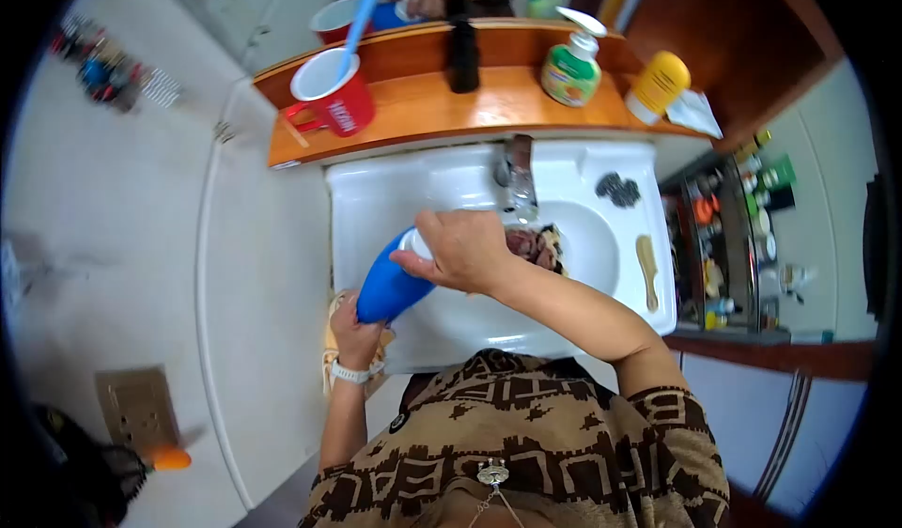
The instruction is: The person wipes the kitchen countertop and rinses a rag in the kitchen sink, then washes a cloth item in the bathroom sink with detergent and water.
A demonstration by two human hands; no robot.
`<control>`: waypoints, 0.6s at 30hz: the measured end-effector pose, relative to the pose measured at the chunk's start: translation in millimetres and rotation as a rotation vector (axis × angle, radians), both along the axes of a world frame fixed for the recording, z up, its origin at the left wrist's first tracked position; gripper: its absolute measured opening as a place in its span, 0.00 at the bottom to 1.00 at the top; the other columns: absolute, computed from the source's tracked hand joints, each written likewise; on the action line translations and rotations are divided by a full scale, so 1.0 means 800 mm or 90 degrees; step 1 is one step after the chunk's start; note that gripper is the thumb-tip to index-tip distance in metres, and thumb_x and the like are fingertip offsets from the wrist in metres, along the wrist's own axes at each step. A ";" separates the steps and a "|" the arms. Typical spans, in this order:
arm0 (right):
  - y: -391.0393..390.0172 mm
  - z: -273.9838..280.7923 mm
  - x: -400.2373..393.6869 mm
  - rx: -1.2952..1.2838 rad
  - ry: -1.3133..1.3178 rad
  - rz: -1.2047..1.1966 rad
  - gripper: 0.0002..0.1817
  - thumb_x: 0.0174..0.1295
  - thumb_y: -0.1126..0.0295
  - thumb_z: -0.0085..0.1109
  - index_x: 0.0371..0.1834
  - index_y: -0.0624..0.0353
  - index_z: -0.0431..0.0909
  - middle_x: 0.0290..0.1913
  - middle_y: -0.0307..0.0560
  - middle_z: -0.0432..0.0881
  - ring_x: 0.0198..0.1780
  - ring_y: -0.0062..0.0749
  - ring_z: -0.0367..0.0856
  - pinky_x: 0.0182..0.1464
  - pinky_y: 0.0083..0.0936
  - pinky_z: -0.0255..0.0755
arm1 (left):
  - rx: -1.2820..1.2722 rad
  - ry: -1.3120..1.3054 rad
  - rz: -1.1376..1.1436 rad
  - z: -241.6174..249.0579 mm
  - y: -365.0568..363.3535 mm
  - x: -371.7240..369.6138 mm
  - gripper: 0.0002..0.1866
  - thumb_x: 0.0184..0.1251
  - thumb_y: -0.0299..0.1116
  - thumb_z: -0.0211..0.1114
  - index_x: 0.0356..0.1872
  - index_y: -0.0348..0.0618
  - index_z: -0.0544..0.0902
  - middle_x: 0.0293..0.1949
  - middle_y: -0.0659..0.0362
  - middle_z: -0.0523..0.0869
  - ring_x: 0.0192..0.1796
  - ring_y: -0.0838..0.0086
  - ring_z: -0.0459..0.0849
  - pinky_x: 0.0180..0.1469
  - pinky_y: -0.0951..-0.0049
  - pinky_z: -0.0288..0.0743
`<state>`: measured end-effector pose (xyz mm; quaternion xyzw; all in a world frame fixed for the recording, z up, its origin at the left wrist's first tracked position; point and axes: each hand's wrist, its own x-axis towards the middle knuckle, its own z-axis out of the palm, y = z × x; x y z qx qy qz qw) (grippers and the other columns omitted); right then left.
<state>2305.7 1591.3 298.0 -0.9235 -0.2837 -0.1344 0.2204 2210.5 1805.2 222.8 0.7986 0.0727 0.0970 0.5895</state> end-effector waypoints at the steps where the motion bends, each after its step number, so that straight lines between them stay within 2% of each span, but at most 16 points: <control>1: -0.015 0.001 -0.013 0.004 0.011 -0.026 0.29 0.59 0.38 0.57 0.30 0.57 0.74 0.26 0.50 0.82 0.24 0.44 0.83 0.24 0.37 0.74 | 0.070 -0.045 -0.073 0.005 0.003 -0.004 0.12 0.44 0.21 0.72 0.33 0.37 0.82 0.26 0.58 0.82 0.28 0.72 0.81 0.34 0.73 0.74; 3: -0.043 0.005 -0.041 0.077 0.009 -0.025 0.25 0.57 0.42 0.62 0.26 0.56 0.74 0.24 0.47 0.80 0.22 0.41 0.80 0.22 0.36 0.71 | 0.146 -0.079 -0.166 0.011 0.006 -0.013 0.14 0.42 0.21 0.72 0.34 0.36 0.83 0.26 0.57 0.83 0.28 0.72 0.81 0.34 0.74 0.75; 4: -0.060 -0.001 -0.048 0.051 -0.036 0.062 0.23 0.53 0.46 0.65 0.30 0.55 0.75 0.23 0.43 0.78 0.22 0.39 0.79 0.23 0.34 0.72 | 0.138 -0.053 -0.204 0.014 0.006 -0.015 0.15 0.41 0.21 0.72 0.35 0.36 0.84 0.27 0.57 0.84 0.29 0.72 0.82 0.35 0.74 0.75; 5: -0.071 -0.003 -0.058 0.058 -0.030 0.046 0.23 0.53 0.46 0.65 0.30 0.55 0.75 0.23 0.43 0.78 0.22 0.39 0.79 0.23 0.34 0.72 | 0.130 -0.028 -0.241 0.016 0.005 -0.015 0.17 0.40 0.20 0.73 0.36 0.36 0.84 0.28 0.56 0.85 0.30 0.73 0.83 0.35 0.75 0.76; 7: -0.091 0.015 -0.079 0.066 -0.085 0.164 0.20 0.52 0.49 0.67 0.35 0.54 0.77 0.26 0.39 0.77 0.24 0.38 0.78 0.25 0.32 0.72 | 0.122 0.003 -0.300 0.019 0.005 -0.012 0.17 0.39 0.19 0.72 0.37 0.37 0.84 0.29 0.56 0.85 0.30 0.73 0.83 0.36 0.75 0.76; 8: -0.101 0.026 -0.087 0.036 -0.002 0.192 0.19 0.53 0.53 0.66 0.37 0.55 0.76 0.31 0.43 0.78 0.33 0.39 0.80 0.33 0.33 0.75 | 0.110 0.029 -0.342 0.020 0.003 -0.011 0.17 0.39 0.18 0.72 0.37 0.37 0.84 0.30 0.56 0.86 0.31 0.73 0.83 0.37 0.76 0.76; 9: -0.112 0.032 -0.092 0.039 0.000 0.184 0.19 0.53 0.53 0.66 0.37 0.55 0.76 0.31 0.43 0.78 0.33 0.39 0.80 0.33 0.33 0.75 | 0.112 0.031 -0.350 0.028 -0.004 -0.010 0.17 0.39 0.18 0.72 0.37 0.37 0.84 0.30 0.56 0.86 0.31 0.73 0.83 0.37 0.76 0.76; 11: -0.133 0.039 -0.099 0.046 0.080 0.242 0.20 0.54 0.58 0.68 0.45 0.57 0.75 0.42 0.47 0.77 0.46 0.41 0.79 0.41 0.33 0.76 | 0.133 0.061 -0.351 0.053 -0.024 -0.009 0.17 0.39 0.19 0.71 0.37 0.37 0.84 0.30 0.56 0.86 0.31 0.72 0.84 0.38 0.75 0.77; 12: -0.145 0.033 -0.101 0.106 0.128 0.275 0.22 0.56 0.61 0.67 0.51 0.57 0.73 0.48 0.50 0.75 0.53 0.44 0.76 0.47 0.35 0.75 | 0.135 0.060 -0.350 0.051 -0.030 -0.009 0.17 0.39 0.19 0.71 0.37 0.37 0.84 0.30 0.56 0.86 0.31 0.72 0.84 0.38 0.75 0.77; 13: -0.154 0.031 -0.104 0.109 0.127 0.277 0.22 0.56 0.61 0.67 0.51 0.57 0.73 0.48 0.50 0.75 0.53 0.44 0.76 0.47 0.35 0.75 | 0.165 0.044 -0.350 0.047 -0.036 -0.010 0.17 0.40 0.19 0.71 0.37 0.37 0.84 0.30 0.55 0.86 0.31 0.72 0.84 0.38 0.75 0.77; 15: -0.167 0.034 -0.112 0.165 0.081 0.165 0.26 0.56 0.61 0.68 0.56 0.56 0.71 0.50 0.52 0.74 0.52 0.48 0.76 0.50 0.38 0.75 | 0.199 0.032 -0.345 0.052 -0.050 -0.013 0.17 0.40 0.19 0.71 0.37 0.37 0.85 0.30 0.55 0.86 0.31 0.72 0.84 0.38 0.75 0.77; 16: -0.168 0.038 -0.119 0.099 0.226 0.081 0.26 0.58 0.58 0.66 0.57 0.54 0.70 0.51 0.55 0.74 0.53 0.50 0.76 0.49 0.38 0.75 | 0.213 0.062 -0.329 0.060 -0.061 -0.012 0.17 0.40 0.19 0.71 0.37 0.37 0.85 0.29 0.55 0.86 0.30 0.73 0.84 0.37 0.75 0.77; 17: -0.169 0.041 -0.117 0.104 0.227 0.085 0.26 0.58 0.58 0.66 0.57 0.54 0.70 0.51 0.55 0.74 0.53 0.50 0.76 0.49 0.38 0.75 | 0.229 0.096 -0.312 0.067 -0.069 -0.011 0.17 0.40 0.19 0.71 0.37 0.37 0.85 0.29 0.54 0.86 0.30 0.73 0.84 0.37 0.74 0.78; 18: -0.169 0.044 -0.114 0.013 0.332 0.055 0.27 0.59 0.56 0.65 0.58 0.54 0.70 0.52 0.56 0.74 0.54 0.51 0.76 0.49 0.38 0.75 | 0.236 0.101 -0.309 0.067 -0.073 -0.010 0.17 0.40 0.19 0.71 0.37 0.37 0.85 0.29 0.54 0.86 0.30 0.73 0.84 0.37 0.74 0.78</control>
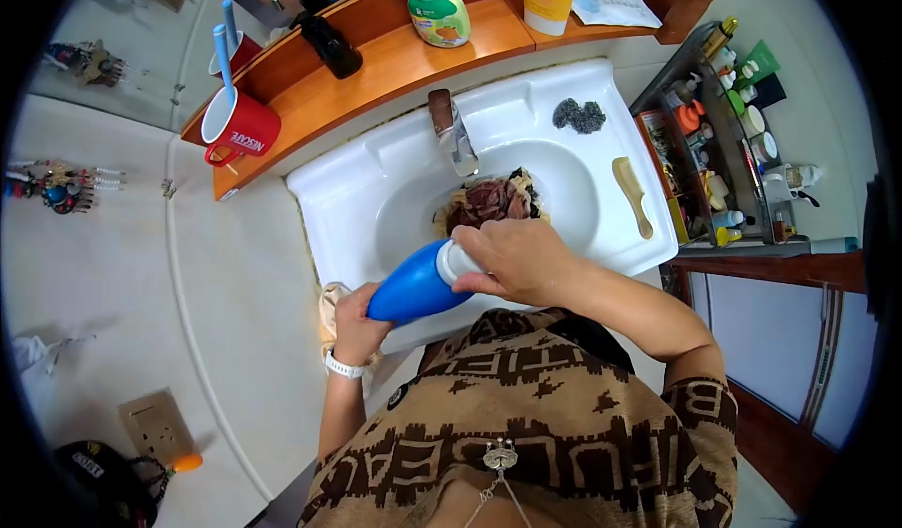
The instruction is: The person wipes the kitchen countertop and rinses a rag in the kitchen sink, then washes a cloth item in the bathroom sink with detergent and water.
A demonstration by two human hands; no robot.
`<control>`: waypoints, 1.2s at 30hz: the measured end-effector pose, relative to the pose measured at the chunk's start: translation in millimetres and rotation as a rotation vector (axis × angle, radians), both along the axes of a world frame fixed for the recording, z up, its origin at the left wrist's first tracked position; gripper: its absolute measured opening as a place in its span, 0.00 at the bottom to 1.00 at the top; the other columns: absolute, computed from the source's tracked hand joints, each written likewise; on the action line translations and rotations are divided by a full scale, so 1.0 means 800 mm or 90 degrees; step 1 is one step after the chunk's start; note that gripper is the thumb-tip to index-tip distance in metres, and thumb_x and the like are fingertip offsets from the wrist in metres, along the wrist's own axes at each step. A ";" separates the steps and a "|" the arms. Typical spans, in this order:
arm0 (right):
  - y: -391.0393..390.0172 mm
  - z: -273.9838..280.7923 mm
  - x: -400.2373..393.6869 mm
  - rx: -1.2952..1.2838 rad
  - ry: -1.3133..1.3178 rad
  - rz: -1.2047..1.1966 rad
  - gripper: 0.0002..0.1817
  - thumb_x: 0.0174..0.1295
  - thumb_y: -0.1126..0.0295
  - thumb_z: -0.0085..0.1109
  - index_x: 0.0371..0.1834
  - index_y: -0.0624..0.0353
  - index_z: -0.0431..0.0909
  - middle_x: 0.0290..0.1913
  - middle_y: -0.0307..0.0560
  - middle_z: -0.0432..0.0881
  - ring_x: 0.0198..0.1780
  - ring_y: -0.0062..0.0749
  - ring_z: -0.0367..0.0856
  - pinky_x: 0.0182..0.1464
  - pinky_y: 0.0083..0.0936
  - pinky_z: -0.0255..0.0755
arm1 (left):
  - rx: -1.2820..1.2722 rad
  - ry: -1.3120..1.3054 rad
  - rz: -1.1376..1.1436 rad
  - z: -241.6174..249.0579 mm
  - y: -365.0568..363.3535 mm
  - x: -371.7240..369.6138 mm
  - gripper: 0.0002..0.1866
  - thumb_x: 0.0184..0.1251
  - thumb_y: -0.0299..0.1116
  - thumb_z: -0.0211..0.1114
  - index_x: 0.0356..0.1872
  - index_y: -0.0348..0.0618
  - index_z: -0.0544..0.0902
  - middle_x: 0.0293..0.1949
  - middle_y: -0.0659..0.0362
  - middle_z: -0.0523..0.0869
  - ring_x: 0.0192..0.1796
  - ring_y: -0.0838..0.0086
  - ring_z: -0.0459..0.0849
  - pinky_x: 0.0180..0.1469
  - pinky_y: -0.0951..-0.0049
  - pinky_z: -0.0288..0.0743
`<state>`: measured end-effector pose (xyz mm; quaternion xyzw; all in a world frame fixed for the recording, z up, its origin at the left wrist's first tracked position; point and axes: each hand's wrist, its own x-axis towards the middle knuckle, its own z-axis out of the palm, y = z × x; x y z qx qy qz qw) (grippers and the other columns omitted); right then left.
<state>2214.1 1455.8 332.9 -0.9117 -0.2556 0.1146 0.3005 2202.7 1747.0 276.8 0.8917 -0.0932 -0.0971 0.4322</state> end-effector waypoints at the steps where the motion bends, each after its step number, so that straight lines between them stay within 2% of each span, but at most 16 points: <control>1: -0.001 0.000 0.002 -0.100 0.099 0.000 0.27 0.59 0.55 0.65 0.58 0.53 0.70 0.54 0.56 0.73 0.54 0.52 0.76 0.49 0.38 0.75 | 0.013 -0.036 -0.017 -0.001 -0.003 0.001 0.16 0.40 0.19 0.71 0.37 0.37 0.85 0.29 0.54 0.86 0.30 0.73 0.84 0.37 0.74 0.77; 2: -0.013 -0.009 0.000 -0.004 0.015 0.036 0.22 0.59 0.63 0.63 0.57 0.48 0.71 0.55 0.56 0.74 0.55 0.52 0.76 0.50 0.38 0.75 | 0.025 -0.073 -0.034 0.000 -0.006 0.002 0.16 0.41 0.19 0.71 0.37 0.37 0.85 0.29 0.54 0.86 0.30 0.73 0.84 0.36 0.74 0.77; 3: -0.023 -0.015 0.000 0.002 0.014 0.042 0.22 0.59 0.63 0.63 0.57 0.48 0.71 0.55 0.56 0.74 0.55 0.52 0.76 0.50 0.38 0.75 | 0.031 -0.074 -0.028 0.005 -0.011 0.003 0.16 0.41 0.19 0.71 0.37 0.37 0.85 0.29 0.54 0.86 0.30 0.73 0.84 0.36 0.74 0.77; 6: -0.048 -0.021 0.006 0.087 -0.182 0.154 0.24 0.54 0.79 0.58 0.52 0.40 0.75 0.57 0.52 0.73 0.57 0.50 0.75 0.53 0.38 0.75 | 0.069 -0.058 -0.051 0.010 -0.026 0.002 0.14 0.42 0.19 0.71 0.35 0.37 0.84 0.28 0.54 0.84 0.29 0.73 0.82 0.35 0.74 0.76; 11: -0.068 -0.005 0.016 0.149 -0.248 0.146 0.23 0.54 0.72 0.65 0.55 0.46 0.74 0.57 0.53 0.74 0.58 0.49 0.75 0.53 0.38 0.75 | -0.011 -0.033 -0.004 0.004 -0.052 -0.002 0.14 0.43 0.19 0.72 0.36 0.37 0.84 0.28 0.54 0.84 0.29 0.71 0.83 0.36 0.74 0.76; 13: -0.066 0.003 0.013 -0.020 0.058 -0.013 0.26 0.53 0.69 0.69 0.56 0.50 0.73 0.55 0.54 0.76 0.57 0.48 0.76 0.54 0.37 0.75 | -0.022 -0.041 -0.017 0.004 -0.062 -0.005 0.15 0.43 0.20 0.72 0.37 0.37 0.85 0.29 0.53 0.84 0.30 0.71 0.83 0.37 0.75 0.77; 15: -0.068 -0.003 0.011 -0.043 0.084 -0.021 0.26 0.54 0.69 0.69 0.57 0.52 0.71 0.52 0.53 0.77 0.56 0.48 0.77 0.54 0.36 0.74 | 0.009 -0.053 -0.010 0.008 -0.070 -0.006 0.16 0.43 0.19 0.72 0.38 0.37 0.85 0.29 0.53 0.85 0.31 0.73 0.84 0.38 0.75 0.77; 17: -0.084 -0.017 0.014 0.145 -0.105 0.087 0.21 0.55 0.74 0.66 0.52 0.52 0.74 0.53 0.52 0.78 0.56 0.49 0.77 0.54 0.36 0.74 | -0.021 -0.009 -0.003 0.010 -0.074 -0.005 0.16 0.43 0.19 0.72 0.38 0.37 0.85 0.30 0.54 0.86 0.32 0.74 0.85 0.38 0.75 0.78; 18: -0.095 -0.019 0.017 0.148 -0.104 0.090 0.21 0.55 0.74 0.66 0.52 0.52 0.74 0.53 0.52 0.78 0.56 0.49 0.77 0.54 0.36 0.74 | -0.018 -0.008 0.001 0.007 -0.073 -0.005 0.16 0.43 0.19 0.72 0.38 0.37 0.85 0.30 0.54 0.86 0.32 0.74 0.85 0.38 0.75 0.78; 20: -0.121 -0.019 0.028 0.125 -0.261 0.056 0.18 0.53 0.80 0.64 0.47 0.53 0.76 0.56 0.50 0.77 0.56 0.50 0.77 0.55 0.37 0.74 | -0.023 0.011 0.036 -0.002 -0.066 -0.008 0.15 0.44 0.19 0.72 0.37 0.37 0.85 0.30 0.55 0.87 0.32 0.76 0.85 0.38 0.75 0.78; 23: -0.162 -0.020 0.030 0.244 -0.214 -0.124 0.22 0.52 0.84 0.63 0.50 0.52 0.77 0.57 0.49 0.76 0.56 0.45 0.77 0.53 0.31 0.75 | -0.003 0.028 0.052 -0.004 -0.066 -0.011 0.14 0.45 0.20 0.73 0.37 0.37 0.85 0.29 0.55 0.87 0.31 0.77 0.84 0.38 0.76 0.78; 24: -0.171 -0.030 0.027 0.246 -0.210 -0.121 0.22 0.52 0.84 0.63 0.50 0.52 0.77 0.57 0.49 0.76 0.56 0.45 0.77 0.53 0.31 0.75 | -0.001 0.032 0.055 -0.005 -0.066 -0.013 0.14 0.45 0.20 0.73 0.37 0.37 0.85 0.29 0.55 0.87 0.31 0.77 0.84 0.38 0.76 0.78; 26: -0.186 -0.066 0.014 0.303 -0.029 -0.292 0.25 0.54 0.83 0.65 0.56 0.52 0.76 0.57 0.46 0.76 0.54 0.34 0.78 0.49 0.25 0.76 | 0.016 0.049 0.084 -0.007 -0.066 -0.011 0.13 0.46 0.21 0.73 0.37 0.37 0.85 0.28 0.56 0.87 0.31 0.77 0.84 0.38 0.75 0.78; 30: -0.226 -0.215 -0.025 0.315 0.075 -0.389 0.24 0.56 0.77 0.68 0.58 0.54 0.75 0.48 0.41 0.78 0.43 0.24 0.76 0.41 0.21 0.75 | 0.058 0.050 0.088 -0.006 -0.068 -0.008 0.13 0.47 0.21 0.73 0.38 0.37 0.85 0.27 0.55 0.87 0.30 0.75 0.85 0.37 0.75 0.78; 33: -0.237 -0.280 -0.060 0.369 0.155 -0.502 0.25 0.57 0.75 0.68 0.59 0.56 0.74 0.39 0.40 0.77 0.34 0.20 0.73 0.38 0.17 0.73 | 0.123 0.045 0.084 0.001 -0.071 -0.002 0.13 0.47 0.23 0.74 0.37 0.37 0.84 0.27 0.51 0.87 0.30 0.69 0.86 0.36 0.72 0.78; 36: -0.240 -0.313 -0.079 0.412 0.160 -0.596 0.24 0.61 0.73 0.65 0.61 0.58 0.71 0.27 0.32 0.67 0.28 0.15 0.65 0.28 0.15 0.61 | 0.235 0.022 0.055 0.011 -0.079 0.007 0.11 0.50 0.29 0.73 0.35 0.39 0.84 0.27 0.45 0.85 0.31 0.54 0.86 0.35 0.64 0.78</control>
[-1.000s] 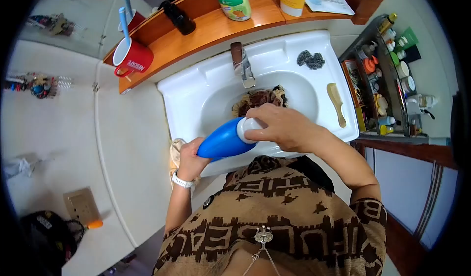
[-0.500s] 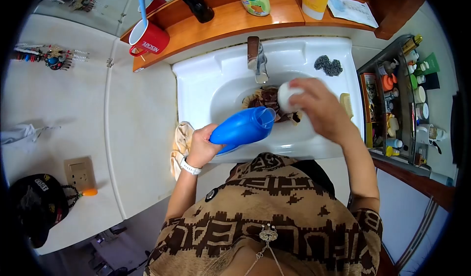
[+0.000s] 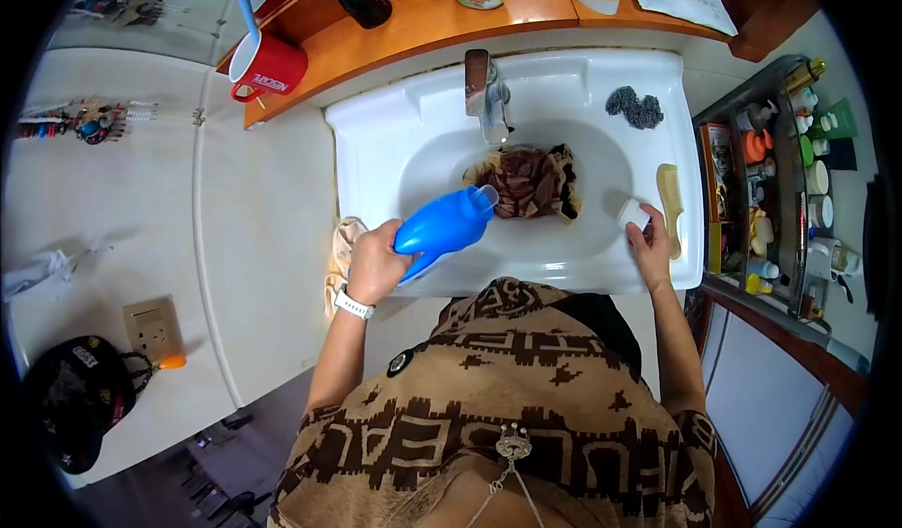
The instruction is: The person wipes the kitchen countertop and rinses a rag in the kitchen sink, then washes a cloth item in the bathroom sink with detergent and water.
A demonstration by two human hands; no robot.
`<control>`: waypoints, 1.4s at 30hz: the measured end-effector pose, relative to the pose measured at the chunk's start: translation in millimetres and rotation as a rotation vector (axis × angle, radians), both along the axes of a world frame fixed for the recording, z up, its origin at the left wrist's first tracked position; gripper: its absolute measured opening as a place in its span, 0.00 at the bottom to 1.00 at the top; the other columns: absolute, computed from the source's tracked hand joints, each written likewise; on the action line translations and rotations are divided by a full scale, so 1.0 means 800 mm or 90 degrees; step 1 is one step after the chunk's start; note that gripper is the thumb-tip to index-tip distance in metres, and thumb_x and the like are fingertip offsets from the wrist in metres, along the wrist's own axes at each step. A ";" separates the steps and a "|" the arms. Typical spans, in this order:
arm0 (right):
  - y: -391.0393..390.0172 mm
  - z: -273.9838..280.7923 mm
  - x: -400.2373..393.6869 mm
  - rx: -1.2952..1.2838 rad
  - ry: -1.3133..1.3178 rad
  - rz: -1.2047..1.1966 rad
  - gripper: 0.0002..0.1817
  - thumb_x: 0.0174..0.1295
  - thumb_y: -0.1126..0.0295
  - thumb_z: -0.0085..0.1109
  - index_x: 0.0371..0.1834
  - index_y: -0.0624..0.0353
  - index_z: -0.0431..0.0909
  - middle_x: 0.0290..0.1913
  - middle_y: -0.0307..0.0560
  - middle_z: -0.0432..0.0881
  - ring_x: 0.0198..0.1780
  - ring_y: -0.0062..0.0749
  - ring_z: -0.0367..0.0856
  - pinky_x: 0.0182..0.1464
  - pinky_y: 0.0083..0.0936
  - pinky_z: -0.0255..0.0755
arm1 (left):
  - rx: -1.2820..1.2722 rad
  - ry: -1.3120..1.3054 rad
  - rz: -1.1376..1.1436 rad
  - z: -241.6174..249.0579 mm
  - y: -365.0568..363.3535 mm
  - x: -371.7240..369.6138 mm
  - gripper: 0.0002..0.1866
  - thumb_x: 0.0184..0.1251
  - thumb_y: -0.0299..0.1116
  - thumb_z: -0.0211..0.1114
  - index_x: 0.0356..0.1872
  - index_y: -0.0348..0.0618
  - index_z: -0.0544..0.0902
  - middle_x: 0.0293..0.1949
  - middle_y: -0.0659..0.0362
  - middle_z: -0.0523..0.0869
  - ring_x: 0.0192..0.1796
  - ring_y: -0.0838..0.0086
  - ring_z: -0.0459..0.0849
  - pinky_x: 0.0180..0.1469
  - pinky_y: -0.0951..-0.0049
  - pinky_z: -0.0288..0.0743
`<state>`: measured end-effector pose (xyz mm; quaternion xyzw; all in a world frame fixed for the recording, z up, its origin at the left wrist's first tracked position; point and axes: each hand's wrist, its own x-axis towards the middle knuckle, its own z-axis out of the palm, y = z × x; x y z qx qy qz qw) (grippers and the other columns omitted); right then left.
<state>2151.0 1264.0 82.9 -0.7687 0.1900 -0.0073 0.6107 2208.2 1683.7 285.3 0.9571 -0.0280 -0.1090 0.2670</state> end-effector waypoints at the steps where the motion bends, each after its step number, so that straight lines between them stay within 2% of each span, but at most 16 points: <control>1: 0.000 -0.010 -0.004 0.002 0.003 -0.001 0.24 0.61 0.73 0.65 0.61 0.58 0.71 0.27 0.32 0.67 0.28 0.15 0.65 0.28 0.15 0.61 | 0.002 0.003 -0.001 -0.001 -0.001 0.002 0.11 0.50 0.29 0.73 0.35 0.39 0.84 0.27 0.45 0.85 0.31 0.54 0.86 0.35 0.64 0.78; 3: 0.002 -0.020 -0.010 0.008 -0.045 -0.064 0.24 0.62 0.72 0.65 0.61 0.60 0.71 0.27 0.32 0.65 0.26 0.15 0.62 0.28 0.16 0.58 | 0.035 0.015 -0.010 -0.004 -0.003 0.005 0.10 0.50 0.30 0.72 0.34 0.40 0.83 0.26 0.46 0.85 0.31 0.52 0.86 0.33 0.62 0.78; 6: 0.011 -0.022 -0.010 -0.006 -0.050 -0.110 0.23 0.64 0.71 0.63 0.62 0.61 0.71 0.28 0.33 0.66 0.26 0.16 0.62 0.28 0.16 0.59 | 0.053 -0.008 -0.032 -0.006 -0.007 0.010 0.10 0.50 0.31 0.72 0.33 0.41 0.83 0.26 0.46 0.84 0.30 0.51 0.85 0.32 0.61 0.77; 10: 0.012 -0.020 -0.008 -0.064 -0.067 -0.106 0.23 0.65 0.71 0.61 0.63 0.61 0.70 0.29 0.34 0.67 0.26 0.16 0.63 0.28 0.15 0.59 | 0.071 0.006 -0.038 -0.008 -0.011 0.015 0.11 0.50 0.31 0.73 0.34 0.41 0.83 0.25 0.46 0.85 0.30 0.51 0.85 0.33 0.60 0.77; 16: 0.009 -0.022 -0.008 0.002 -0.041 -0.109 0.23 0.66 0.69 0.60 0.63 0.60 0.69 0.31 0.36 0.71 0.26 0.16 0.65 0.28 0.15 0.61 | 0.106 0.003 -0.049 -0.011 -0.016 0.020 0.12 0.49 0.32 0.74 0.34 0.42 0.83 0.26 0.47 0.85 0.31 0.51 0.85 0.33 0.59 0.77; 19: 0.007 -0.025 -0.008 -0.057 -0.028 -0.097 0.23 0.66 0.68 0.59 0.63 0.61 0.69 0.32 0.36 0.72 0.26 0.16 0.66 0.29 0.16 0.62 | 0.129 0.020 -0.045 -0.004 -0.022 0.021 0.12 0.49 0.32 0.73 0.34 0.42 0.83 0.26 0.47 0.85 0.32 0.51 0.85 0.34 0.58 0.77; 21: 0.005 -0.025 -0.009 -0.096 -0.021 -0.087 0.23 0.66 0.68 0.59 0.64 0.62 0.69 0.37 0.40 0.76 0.30 0.20 0.70 0.34 0.18 0.67 | 0.157 0.028 -0.052 0.000 -0.024 0.022 0.12 0.49 0.32 0.73 0.34 0.42 0.83 0.27 0.47 0.85 0.33 0.50 0.85 0.35 0.57 0.77; 22: 0.006 -0.027 -0.008 -0.096 -0.020 -0.086 0.23 0.66 0.68 0.59 0.64 0.62 0.69 0.37 0.40 0.76 0.30 0.20 0.70 0.34 0.18 0.67 | 0.157 0.028 -0.052 0.001 -0.025 0.022 0.12 0.49 0.32 0.73 0.34 0.42 0.83 0.27 0.47 0.85 0.33 0.50 0.85 0.35 0.57 0.77; 24: 0.007 -0.029 -0.008 -0.060 -0.069 -0.098 0.24 0.66 0.68 0.59 0.64 0.62 0.69 0.44 0.45 0.79 0.36 0.25 0.74 0.40 0.20 0.71 | 0.175 0.027 -0.055 0.003 -0.025 0.022 0.12 0.49 0.32 0.73 0.34 0.41 0.83 0.27 0.46 0.85 0.33 0.50 0.85 0.36 0.57 0.77; 27: 0.005 -0.028 -0.008 -0.079 -0.032 -0.086 0.25 0.66 0.66 0.59 0.64 0.63 0.68 0.48 0.47 0.79 0.40 0.27 0.76 0.45 0.22 0.72 | 0.191 0.037 -0.056 0.006 -0.025 0.021 0.13 0.49 0.32 0.73 0.36 0.41 0.83 0.27 0.46 0.86 0.33 0.50 0.86 0.37 0.57 0.78; 33: 0.007 -0.024 -0.007 -0.080 -0.028 -0.089 0.25 0.67 0.65 0.59 0.64 0.62 0.68 0.42 0.44 0.77 0.36 0.25 0.72 0.41 0.22 0.69 | 0.186 0.039 -0.047 0.008 -0.021 0.018 0.15 0.50 0.31 0.73 0.41 0.41 0.84 0.29 0.45 0.86 0.34 0.50 0.86 0.37 0.57 0.78; 40: 0.007 -0.029 -0.007 -0.104 -0.045 -0.094 0.25 0.67 0.63 0.59 0.64 0.62 0.69 0.37 0.41 0.73 0.32 0.25 0.67 0.37 0.22 0.65 | 0.154 0.000 0.005 0.004 -0.005 0.012 0.16 0.49 0.32 0.74 0.40 0.40 0.84 0.28 0.46 0.86 0.33 0.51 0.86 0.37 0.58 0.78; 42: 0.006 -0.027 -0.007 -0.108 -0.036 -0.091 0.25 0.67 0.63 0.59 0.64 0.62 0.69 0.36 0.41 0.73 0.32 0.25 0.67 0.37 0.22 0.65 | 0.104 0.027 0.077 0.005 0.001 0.009 0.16 0.49 0.25 0.75 0.39 0.34 0.83 0.31 0.46 0.87 0.32 0.62 0.86 0.38 0.67 0.78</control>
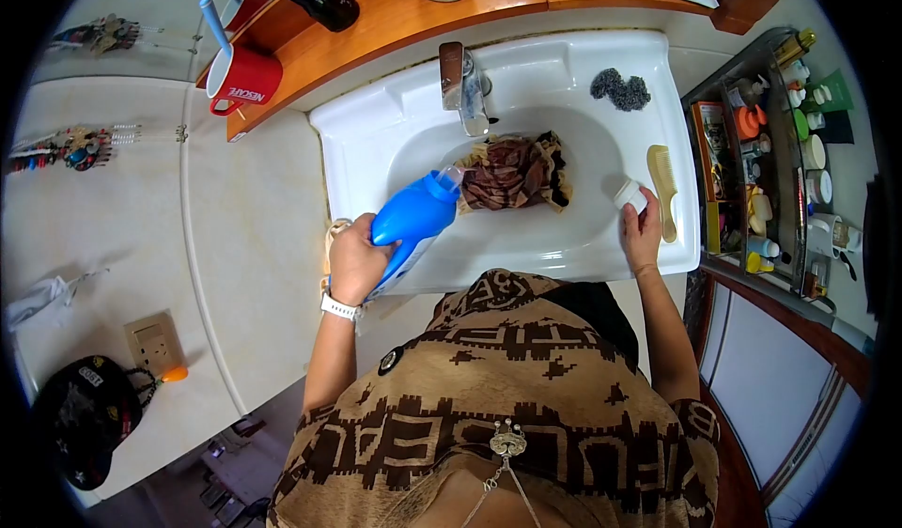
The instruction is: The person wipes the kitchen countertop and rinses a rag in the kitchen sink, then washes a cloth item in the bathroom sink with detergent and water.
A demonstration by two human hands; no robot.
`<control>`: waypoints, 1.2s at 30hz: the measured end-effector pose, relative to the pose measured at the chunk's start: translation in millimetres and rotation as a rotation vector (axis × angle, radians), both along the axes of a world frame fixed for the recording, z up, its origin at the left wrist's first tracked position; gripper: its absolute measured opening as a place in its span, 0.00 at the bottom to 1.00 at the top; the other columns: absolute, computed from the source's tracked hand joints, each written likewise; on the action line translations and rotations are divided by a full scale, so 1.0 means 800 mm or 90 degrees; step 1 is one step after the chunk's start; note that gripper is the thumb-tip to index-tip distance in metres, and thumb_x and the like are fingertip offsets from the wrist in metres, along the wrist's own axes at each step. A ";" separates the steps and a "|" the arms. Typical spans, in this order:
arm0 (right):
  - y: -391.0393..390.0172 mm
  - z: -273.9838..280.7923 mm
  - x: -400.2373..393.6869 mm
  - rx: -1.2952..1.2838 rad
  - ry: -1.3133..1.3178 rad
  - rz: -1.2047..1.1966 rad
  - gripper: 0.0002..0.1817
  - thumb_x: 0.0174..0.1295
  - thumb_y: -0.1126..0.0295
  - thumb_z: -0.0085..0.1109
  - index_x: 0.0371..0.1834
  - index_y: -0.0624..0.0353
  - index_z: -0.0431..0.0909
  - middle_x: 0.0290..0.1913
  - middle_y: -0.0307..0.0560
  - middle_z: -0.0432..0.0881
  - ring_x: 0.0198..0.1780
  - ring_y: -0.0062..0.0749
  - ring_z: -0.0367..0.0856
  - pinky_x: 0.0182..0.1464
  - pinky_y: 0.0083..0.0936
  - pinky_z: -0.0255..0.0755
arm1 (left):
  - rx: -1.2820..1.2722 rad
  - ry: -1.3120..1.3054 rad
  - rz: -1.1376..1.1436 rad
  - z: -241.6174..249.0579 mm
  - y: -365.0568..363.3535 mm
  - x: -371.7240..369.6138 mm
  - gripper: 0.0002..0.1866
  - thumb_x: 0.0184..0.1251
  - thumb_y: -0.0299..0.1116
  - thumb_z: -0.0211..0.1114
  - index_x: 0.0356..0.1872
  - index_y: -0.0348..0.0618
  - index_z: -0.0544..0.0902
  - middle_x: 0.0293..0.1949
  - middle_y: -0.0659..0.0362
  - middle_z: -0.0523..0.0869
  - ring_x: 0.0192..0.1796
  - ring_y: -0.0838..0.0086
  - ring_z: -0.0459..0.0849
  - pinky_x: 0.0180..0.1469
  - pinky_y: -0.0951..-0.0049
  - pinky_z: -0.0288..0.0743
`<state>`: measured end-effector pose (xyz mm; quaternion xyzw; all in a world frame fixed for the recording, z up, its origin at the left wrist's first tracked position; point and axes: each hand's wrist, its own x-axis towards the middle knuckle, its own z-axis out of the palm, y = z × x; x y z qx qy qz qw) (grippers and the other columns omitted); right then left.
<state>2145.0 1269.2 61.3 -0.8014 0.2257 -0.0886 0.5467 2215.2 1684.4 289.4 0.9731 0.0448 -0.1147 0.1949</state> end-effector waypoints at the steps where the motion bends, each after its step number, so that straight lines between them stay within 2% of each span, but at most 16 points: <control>1: -0.001 -0.005 0.000 -0.001 -0.001 0.000 0.25 0.67 0.63 0.59 0.64 0.62 0.69 0.36 0.41 0.73 0.32 0.25 0.67 0.37 0.22 0.65 | -0.001 -0.001 0.000 -0.001 0.005 -0.002 0.16 0.49 0.25 0.75 0.39 0.34 0.83 0.31 0.46 0.87 0.32 0.62 0.86 0.38 0.67 0.78; 3: -0.003 -0.015 0.001 -0.075 -0.072 0.027 0.23 0.70 0.63 0.57 0.65 0.59 0.66 0.31 0.37 0.72 0.26 0.17 0.68 0.27 0.16 0.63 | -0.044 -0.030 0.010 -0.006 0.016 -0.006 0.16 0.49 0.22 0.75 0.40 0.32 0.83 0.31 0.51 0.87 0.32 0.72 0.85 0.38 0.71 0.78; 9: -0.003 -0.014 0.000 -0.091 -0.047 0.020 0.22 0.70 0.64 0.57 0.64 0.58 0.68 0.28 0.35 0.70 0.25 0.17 0.67 0.26 0.16 0.63 | -0.223 -0.091 0.075 0.000 0.015 -0.020 0.14 0.50 0.19 0.74 0.39 0.34 0.83 0.31 0.59 0.87 0.32 0.78 0.82 0.37 0.75 0.77; 13: -0.001 -0.013 0.000 -0.063 -0.060 0.010 0.22 0.69 0.65 0.57 0.64 0.58 0.68 0.28 0.35 0.70 0.25 0.17 0.66 0.26 0.16 0.63 | -0.217 -0.072 0.060 0.015 -0.002 -0.020 0.14 0.49 0.19 0.74 0.39 0.34 0.84 0.30 0.58 0.86 0.32 0.78 0.82 0.37 0.75 0.77; 15: 0.002 -0.008 0.000 -0.039 -0.053 0.007 0.22 0.69 0.65 0.58 0.64 0.59 0.68 0.29 0.36 0.70 0.26 0.17 0.66 0.27 0.17 0.63 | -0.120 -0.031 0.014 0.017 -0.009 -0.018 0.15 0.47 0.20 0.75 0.39 0.35 0.84 0.29 0.58 0.86 0.31 0.78 0.82 0.37 0.75 0.77; 17: 0.005 -0.002 0.002 -0.038 -0.064 0.005 0.23 0.69 0.65 0.58 0.64 0.60 0.68 0.29 0.36 0.70 0.26 0.18 0.66 0.28 0.17 0.63 | -0.142 -0.049 -0.005 0.011 -0.015 -0.019 0.16 0.46 0.21 0.75 0.39 0.36 0.84 0.29 0.55 0.86 0.30 0.74 0.83 0.37 0.73 0.78; 19: 0.005 0.003 0.001 -0.036 -0.073 0.002 0.23 0.69 0.65 0.58 0.64 0.61 0.68 0.30 0.36 0.70 0.27 0.18 0.66 0.29 0.18 0.63 | -0.092 -0.058 -0.069 0.009 -0.022 -0.018 0.14 0.48 0.27 0.75 0.38 0.39 0.84 0.27 0.48 0.87 0.31 0.60 0.88 0.35 0.68 0.79; 20: 0.005 0.005 0.001 -0.037 -0.057 0.004 0.23 0.69 0.64 0.58 0.64 0.61 0.68 0.30 0.36 0.70 0.28 0.18 0.66 0.30 0.18 0.63 | -0.071 -0.026 -0.066 0.008 -0.024 -0.017 0.14 0.49 0.29 0.74 0.39 0.41 0.84 0.28 0.48 0.86 0.32 0.56 0.87 0.35 0.65 0.79; 22: 0.005 0.011 0.000 -0.038 -0.040 0.004 0.24 0.69 0.64 0.58 0.64 0.61 0.68 0.30 0.37 0.70 0.28 0.19 0.67 0.31 0.18 0.63 | -0.051 -0.018 -0.082 0.006 -0.031 -0.016 0.14 0.49 0.30 0.74 0.38 0.42 0.84 0.28 0.48 0.86 0.32 0.55 0.87 0.35 0.64 0.79; 24: 0.005 0.016 0.000 0.013 0.015 -0.005 0.24 0.66 0.66 0.60 0.63 0.61 0.69 0.39 0.41 0.75 0.34 0.23 0.69 0.39 0.21 0.67 | -0.027 -0.012 -0.112 0.003 -0.036 -0.014 0.13 0.49 0.31 0.73 0.38 0.44 0.84 0.27 0.48 0.86 0.32 0.52 0.86 0.35 0.60 0.78; 27: 0.003 0.018 0.000 -0.001 0.031 -0.001 0.25 0.66 0.65 0.60 0.63 0.61 0.69 0.40 0.42 0.75 0.34 0.23 0.69 0.38 0.21 0.67 | -0.003 -0.021 -0.131 0.002 -0.043 -0.014 0.13 0.49 0.31 0.73 0.38 0.44 0.84 0.27 0.48 0.86 0.32 0.52 0.86 0.35 0.60 0.78; 28: 0.003 0.012 0.001 0.000 0.031 -0.002 0.25 0.66 0.65 0.60 0.63 0.61 0.69 0.40 0.42 0.75 0.34 0.23 0.69 0.38 0.21 0.67 | -0.002 -0.021 -0.132 0.002 -0.044 -0.014 0.13 0.49 0.31 0.73 0.38 0.44 0.84 0.27 0.48 0.86 0.32 0.52 0.86 0.35 0.60 0.78; 30: 0.004 -0.002 0.002 -0.016 -0.058 -0.005 0.23 0.69 0.64 0.58 0.64 0.61 0.68 0.31 0.38 0.71 0.28 0.19 0.67 0.31 0.17 0.64 | -0.001 -0.016 -0.128 0.002 -0.045 -0.013 0.13 0.49 0.31 0.73 0.38 0.43 0.84 0.27 0.48 0.86 0.33 0.51 0.86 0.35 0.58 0.78; 36: 0.002 -0.002 0.003 -0.080 -0.085 0.005 0.23 0.69 0.64 0.57 0.64 0.61 0.67 0.31 0.38 0.70 0.27 0.19 0.67 0.29 0.17 0.63 | 0.043 0.006 -0.143 0.011 -0.051 -0.009 0.13 0.49 0.31 0.72 0.38 0.43 0.84 0.27 0.46 0.86 0.33 0.50 0.86 0.36 0.57 0.78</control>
